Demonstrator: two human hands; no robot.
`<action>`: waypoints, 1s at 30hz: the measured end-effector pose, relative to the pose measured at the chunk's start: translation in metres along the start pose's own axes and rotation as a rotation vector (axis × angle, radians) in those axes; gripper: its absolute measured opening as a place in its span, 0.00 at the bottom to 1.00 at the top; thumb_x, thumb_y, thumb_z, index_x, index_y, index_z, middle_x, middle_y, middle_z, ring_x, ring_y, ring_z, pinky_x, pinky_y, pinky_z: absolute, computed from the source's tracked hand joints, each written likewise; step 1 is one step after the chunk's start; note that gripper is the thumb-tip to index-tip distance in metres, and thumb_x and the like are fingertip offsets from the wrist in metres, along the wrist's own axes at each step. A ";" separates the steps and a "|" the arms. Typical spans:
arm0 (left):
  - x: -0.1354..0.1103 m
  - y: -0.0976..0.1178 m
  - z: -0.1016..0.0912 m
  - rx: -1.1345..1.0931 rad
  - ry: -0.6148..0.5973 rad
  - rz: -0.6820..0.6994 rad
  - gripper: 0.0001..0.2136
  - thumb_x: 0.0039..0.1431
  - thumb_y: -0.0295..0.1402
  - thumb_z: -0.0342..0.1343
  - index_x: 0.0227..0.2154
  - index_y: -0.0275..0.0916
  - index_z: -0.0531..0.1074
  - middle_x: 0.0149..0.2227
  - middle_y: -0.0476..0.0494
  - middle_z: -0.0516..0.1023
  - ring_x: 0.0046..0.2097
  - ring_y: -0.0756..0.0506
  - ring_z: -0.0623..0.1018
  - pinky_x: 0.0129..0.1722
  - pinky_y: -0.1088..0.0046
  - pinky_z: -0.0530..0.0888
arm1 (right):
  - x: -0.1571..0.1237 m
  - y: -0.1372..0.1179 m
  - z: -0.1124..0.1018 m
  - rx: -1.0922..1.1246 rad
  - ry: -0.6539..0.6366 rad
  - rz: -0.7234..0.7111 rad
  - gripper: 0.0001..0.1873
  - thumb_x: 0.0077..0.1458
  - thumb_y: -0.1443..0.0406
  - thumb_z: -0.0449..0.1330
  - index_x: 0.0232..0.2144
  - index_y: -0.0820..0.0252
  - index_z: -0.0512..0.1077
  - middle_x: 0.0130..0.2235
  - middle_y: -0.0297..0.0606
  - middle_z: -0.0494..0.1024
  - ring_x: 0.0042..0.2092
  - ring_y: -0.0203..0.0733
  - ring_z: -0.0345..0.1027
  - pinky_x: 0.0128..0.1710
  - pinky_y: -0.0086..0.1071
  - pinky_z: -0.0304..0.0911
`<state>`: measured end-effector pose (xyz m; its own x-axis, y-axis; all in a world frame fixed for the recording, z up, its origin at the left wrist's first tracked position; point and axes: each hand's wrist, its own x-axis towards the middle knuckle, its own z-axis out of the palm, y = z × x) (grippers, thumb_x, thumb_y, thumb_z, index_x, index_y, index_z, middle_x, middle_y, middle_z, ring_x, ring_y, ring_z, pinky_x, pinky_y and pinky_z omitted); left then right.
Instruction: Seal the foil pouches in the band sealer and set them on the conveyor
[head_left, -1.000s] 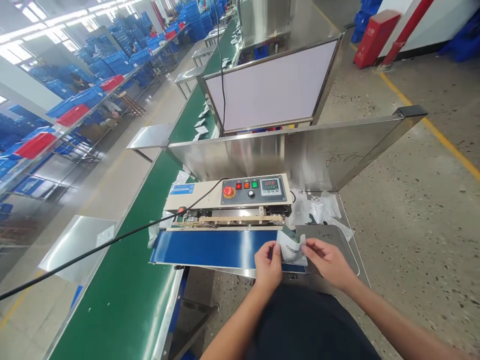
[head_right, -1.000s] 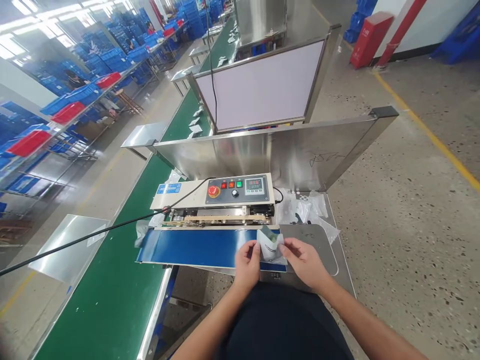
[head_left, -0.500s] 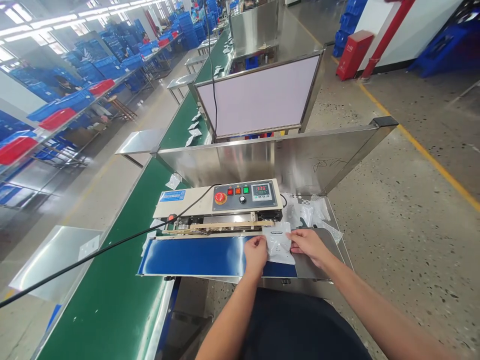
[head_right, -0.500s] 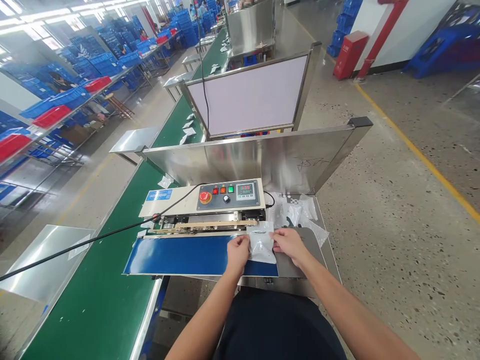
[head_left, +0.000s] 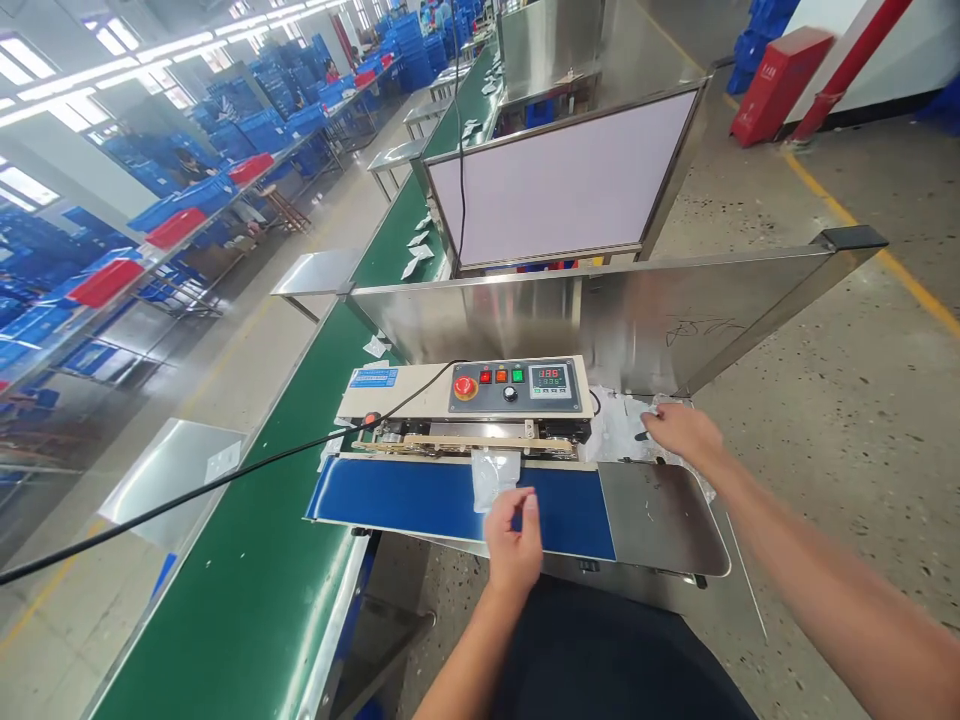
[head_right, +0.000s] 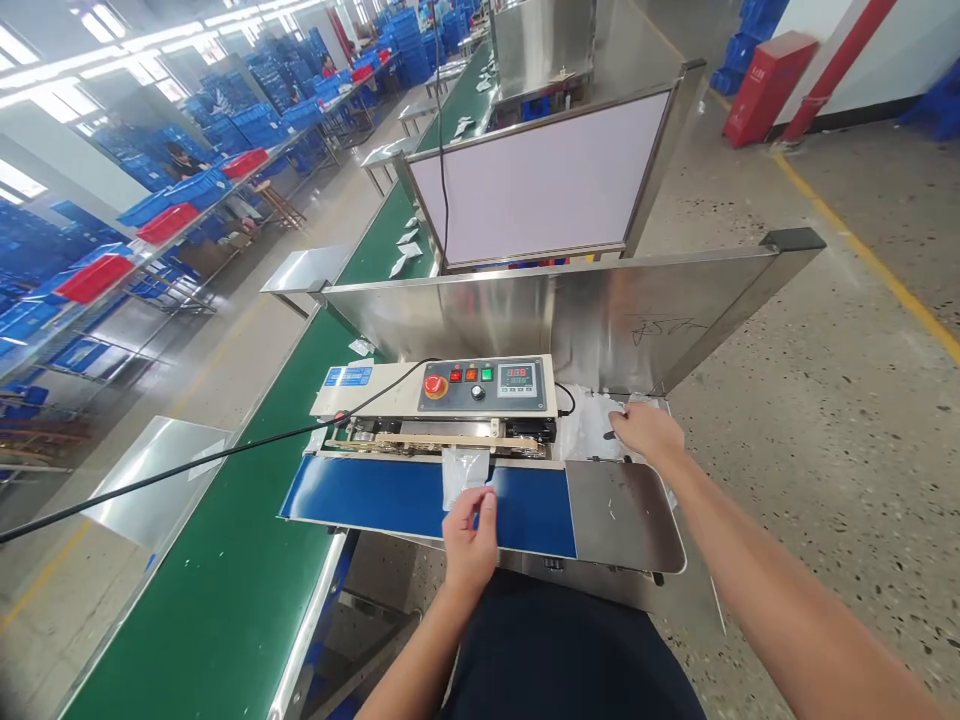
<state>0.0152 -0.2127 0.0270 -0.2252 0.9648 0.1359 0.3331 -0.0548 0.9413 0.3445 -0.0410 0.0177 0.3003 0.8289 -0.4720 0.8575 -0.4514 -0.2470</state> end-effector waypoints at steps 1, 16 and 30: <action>0.002 0.007 0.011 0.002 -0.044 0.057 0.16 0.77 0.45 0.57 0.45 0.40 0.86 0.43 0.36 0.88 0.45 0.40 0.87 0.48 0.61 0.85 | -0.007 0.005 -0.008 0.000 0.007 -0.021 0.14 0.64 0.57 0.57 0.31 0.56 0.75 0.41 0.51 0.82 0.43 0.59 0.78 0.41 0.41 0.68; 0.006 0.019 0.105 -0.270 -0.450 -0.247 0.22 0.72 0.52 0.59 0.39 0.36 0.83 0.34 0.39 0.85 0.34 0.44 0.79 0.37 0.69 0.76 | -0.165 0.031 0.011 1.129 -0.226 -0.285 0.40 0.50 0.27 0.68 0.34 0.56 0.83 0.40 0.48 0.85 0.46 0.59 0.79 0.52 0.46 0.76; 0.038 -0.021 0.098 -0.293 -0.275 -0.667 0.23 0.48 0.55 0.70 0.24 0.36 0.80 0.21 0.50 0.70 0.24 0.51 0.66 0.25 0.74 0.66 | -0.128 0.013 0.094 1.163 -0.030 0.107 0.26 0.42 0.43 0.72 0.30 0.59 0.79 0.28 0.41 0.80 0.29 0.43 0.74 0.33 0.35 0.77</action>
<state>0.0894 -0.1496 -0.0175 -0.0450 0.8448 -0.5331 -0.0569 0.5306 0.8457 0.2778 -0.1833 -0.0045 0.3241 0.7673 -0.5534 -0.0754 -0.5621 -0.8236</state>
